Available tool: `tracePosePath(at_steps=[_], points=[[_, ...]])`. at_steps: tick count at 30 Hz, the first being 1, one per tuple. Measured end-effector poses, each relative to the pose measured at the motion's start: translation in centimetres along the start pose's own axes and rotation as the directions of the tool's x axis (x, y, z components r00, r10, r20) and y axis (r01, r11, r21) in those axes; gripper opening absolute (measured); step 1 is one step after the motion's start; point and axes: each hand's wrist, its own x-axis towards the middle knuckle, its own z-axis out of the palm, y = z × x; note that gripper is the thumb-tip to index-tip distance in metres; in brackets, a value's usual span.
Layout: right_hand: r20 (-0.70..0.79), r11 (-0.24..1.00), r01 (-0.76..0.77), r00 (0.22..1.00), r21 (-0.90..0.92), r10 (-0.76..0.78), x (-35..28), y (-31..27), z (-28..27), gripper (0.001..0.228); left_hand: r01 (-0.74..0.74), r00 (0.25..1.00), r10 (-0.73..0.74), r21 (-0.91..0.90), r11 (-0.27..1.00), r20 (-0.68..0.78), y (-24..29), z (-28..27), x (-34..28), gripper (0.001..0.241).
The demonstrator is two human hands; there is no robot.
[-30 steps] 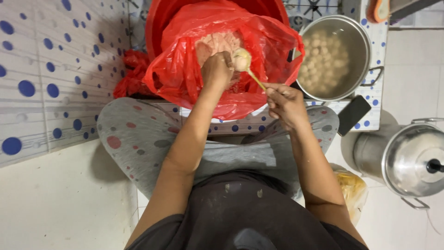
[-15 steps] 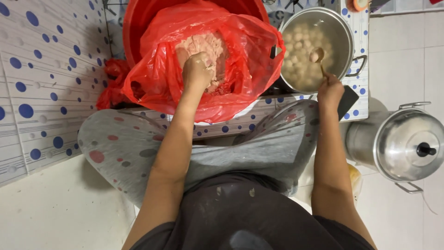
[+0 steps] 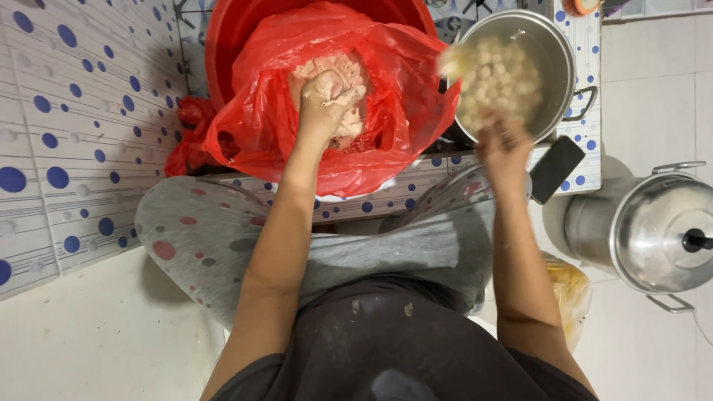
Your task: A person sits on the floor and manually forms meatballs by squeezing dough through their hand and scooping it into a pot of water with a spoon.
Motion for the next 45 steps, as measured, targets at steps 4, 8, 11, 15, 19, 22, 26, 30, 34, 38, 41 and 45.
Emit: tracePosePath(at_steps=[4, 8, 11, 15, 19, 22, 26, 30, 34, 38, 41, 45], points=[[0.265, 0.974, 0.074, 0.964, -0.216, -0.015, -4.2, -3.2, 4.9, 0.031, 0.143, 0.99, -0.14, -0.132, 0.981, 0.03, 3.0, -0.1, -1.2, 0.029], [0.407, 0.971, 0.031, 0.911, -0.236, 0.07, -5.3, -3.1, 8.1, 0.024, -0.078, 0.986, 0.053, 0.162, 0.984, 0.155, 2.6, -0.1, -1.6, 0.034], [0.396, 0.991, -0.114, 0.908, -0.075, 0.135, -4.7, -1.5, 9.2, 0.023, -0.497, 0.866, 0.444, 0.317, 0.808, 0.228, -0.5, 0.7, -0.8, 0.027], [0.378, 0.968, -0.174, 0.921, 0.18, 0.095, -3.7, 0.0, 9.4, 0.023, -0.777, 0.554, 0.789, 0.504, 0.377, 0.265, -3.3, 1.8, 0.6, 0.013], [0.383, 0.967, -0.156, 0.921, 0.201, 0.069, -4.1, -0.5, 8.8, 0.024, -0.747, 0.59, 0.794, 0.469, 0.47, 0.145, -4.5, 1.5, 1.1, 0.008], [0.374, 0.978, -0.178, 0.919, 0.107, 0.126, -4.7, -1.6, 8.2, 0.023, -0.329, 0.928, 0.345, 0.13, 0.935, -0.138, -2.5, 0.7, -0.3, 0.016], [0.258, 0.964, -0.217, 0.95, 0.15, 0.174, -4.9, -1.8, 5.9, 0.025, 0.124, 0.96, -0.254, -0.641, 0.757, -0.114, -1.8, -1.0, 0.6, 0.011], [0.098, 0.926, -0.265, 0.964, 0.269, 0.248, -4.8, -0.9, 3.0, 0.027, 0.111, 0.946, -0.267, -0.589, 0.801, -0.185, -1.7, -1.4, 0.7, 0.019], [-0.045, 0.894, -0.213, 0.967, 0.393, 0.25, -4.0, 3.1, 0.9, 0.024, -0.044, 0.961, -0.007, -0.182, 0.982, -0.275, -11.1, -1.1, 4.5, 0.023], [-0.246, 0.875, -0.111, 0.936, 0.471, 0.251, -2.7, 6.6, -0.4, 0.021, -0.059, 0.982, 0.085, 0.151, 0.987, -0.171, -8.2, -0.9, 3.3, 0.034], [-0.294, 0.882, -0.075, 0.927, 0.465, 0.234, -1.7, 8.8, -0.9, 0.025, -0.046, 0.963, 0.174, -0.514, 0.857, 0.204, -15.6, -2.8, 5.4, 0.029], [-0.294, 0.892, -0.15, 0.91, 0.427, 0.294, -1.9, 7.2, -0.3, 0.029, 0.189, 0.976, -0.18, 0.069, 0.98, -0.125, -1.3, -1.5, 1.1, 0.034]])
